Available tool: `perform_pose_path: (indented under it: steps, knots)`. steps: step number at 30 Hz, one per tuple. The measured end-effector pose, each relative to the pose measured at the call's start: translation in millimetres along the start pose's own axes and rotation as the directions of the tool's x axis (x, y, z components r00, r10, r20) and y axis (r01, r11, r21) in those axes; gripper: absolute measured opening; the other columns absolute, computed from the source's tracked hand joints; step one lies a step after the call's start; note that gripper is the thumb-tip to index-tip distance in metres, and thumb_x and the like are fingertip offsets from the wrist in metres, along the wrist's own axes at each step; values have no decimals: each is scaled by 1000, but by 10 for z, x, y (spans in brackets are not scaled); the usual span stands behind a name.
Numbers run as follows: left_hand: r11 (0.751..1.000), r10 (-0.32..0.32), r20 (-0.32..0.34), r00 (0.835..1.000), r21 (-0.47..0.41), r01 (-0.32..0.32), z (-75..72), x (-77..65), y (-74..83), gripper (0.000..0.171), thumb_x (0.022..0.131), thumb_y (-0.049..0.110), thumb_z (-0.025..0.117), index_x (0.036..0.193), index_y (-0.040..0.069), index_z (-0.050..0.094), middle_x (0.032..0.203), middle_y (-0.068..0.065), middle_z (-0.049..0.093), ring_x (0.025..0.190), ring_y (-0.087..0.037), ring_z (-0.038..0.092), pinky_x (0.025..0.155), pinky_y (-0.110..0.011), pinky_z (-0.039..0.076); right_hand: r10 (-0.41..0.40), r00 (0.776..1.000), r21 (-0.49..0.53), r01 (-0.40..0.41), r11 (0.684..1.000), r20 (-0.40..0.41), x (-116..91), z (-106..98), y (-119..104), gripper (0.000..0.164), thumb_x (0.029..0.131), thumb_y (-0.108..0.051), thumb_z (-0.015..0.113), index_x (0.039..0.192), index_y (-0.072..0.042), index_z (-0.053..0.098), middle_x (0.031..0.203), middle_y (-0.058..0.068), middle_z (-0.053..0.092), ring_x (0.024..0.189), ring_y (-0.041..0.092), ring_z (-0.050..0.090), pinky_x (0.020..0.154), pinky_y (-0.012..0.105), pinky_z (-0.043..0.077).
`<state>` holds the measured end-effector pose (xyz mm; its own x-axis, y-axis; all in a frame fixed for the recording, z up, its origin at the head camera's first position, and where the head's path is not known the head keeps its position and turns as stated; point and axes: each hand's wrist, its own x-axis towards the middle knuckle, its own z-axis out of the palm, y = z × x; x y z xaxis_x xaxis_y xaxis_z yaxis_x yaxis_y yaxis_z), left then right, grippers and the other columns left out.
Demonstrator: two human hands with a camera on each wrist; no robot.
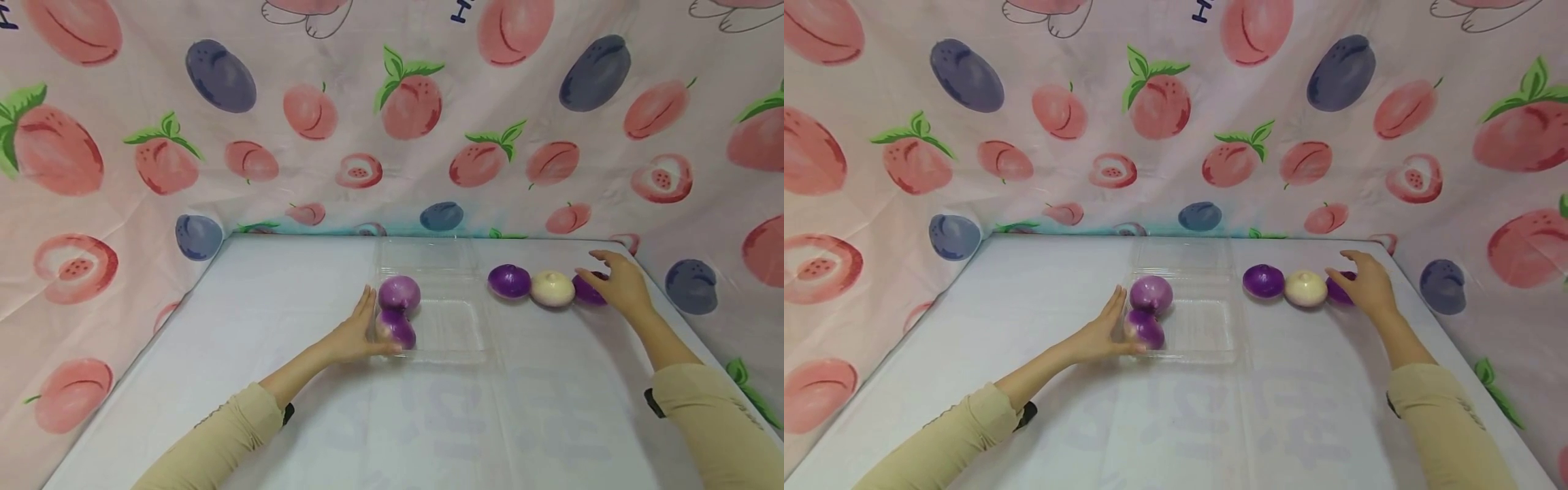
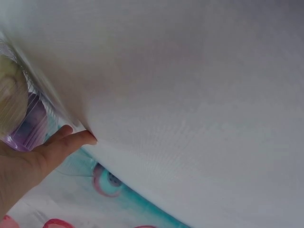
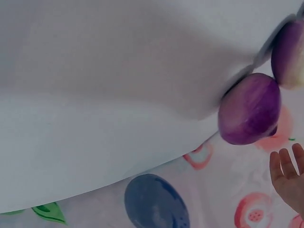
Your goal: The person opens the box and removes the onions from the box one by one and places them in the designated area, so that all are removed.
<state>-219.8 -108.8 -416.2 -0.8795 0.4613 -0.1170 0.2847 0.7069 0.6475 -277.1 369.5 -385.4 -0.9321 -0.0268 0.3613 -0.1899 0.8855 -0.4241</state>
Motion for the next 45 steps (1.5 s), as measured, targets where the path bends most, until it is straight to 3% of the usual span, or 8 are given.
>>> perform_pose_path:
  steps: [7,16,26,33,38,45]
  knots:
    - [1000,-1,-6,1000,1,1,16,9,0,122,74,58,71,149,0,-6,157,-18,-15,145,-37,5,114,-52,23,-41,999,14,40,999,9,10,11,-212,51,88,-21,65,125,11,48,122,37,51,110,53,48,91,64,37]
    - [1000,-6,-6,1000,11,6,-9,12,11,123,73,60,71,149,2,-8,157,-17,-15,145,-34,3,115,-49,22,-180,983,106,174,979,47,28,86,-545,51,84,-10,70,127,8,48,124,34,50,109,50,49,83,61,45]
    - [1000,3,-15,1000,2,-3,-25,18,23,123,73,58,71,149,0,-6,157,-19,-14,145,-36,4,115,-50,23,-375,918,81,367,926,126,123,179,-957,53,78,-10,75,126,2,53,125,26,56,114,45,51,95,60,41]
    - [1000,0,-12,1000,4,0,-23,18,23,123,74,58,71,149,0,-6,157,-18,-14,145,-35,3,115,-50,22,-385,874,100,372,923,296,167,226,-1293,57,84,-23,72,133,-5,50,136,18,52,130,39,42,106,59,35]
    - [1000,0,-13,1000,0,0,-18,19,19,123,74,59,71,150,0,-6,157,-19,-14,145,-37,6,114,-52,24,-451,824,133,433,892,344,215,268,-1500,60,84,-27,72,135,-7,49,138,16,50,132,37,41,106,58,34]
    - [1000,-2,-14,1000,-6,1,6,5,-8,124,73,61,70,150,1,-6,157,-19,-14,144,-39,10,112,-53,27,-587,692,236,541,807,420,236,355,-1787,59,83,-21,73,135,-9,49,139,15,49,131,34,43,105,53,39]
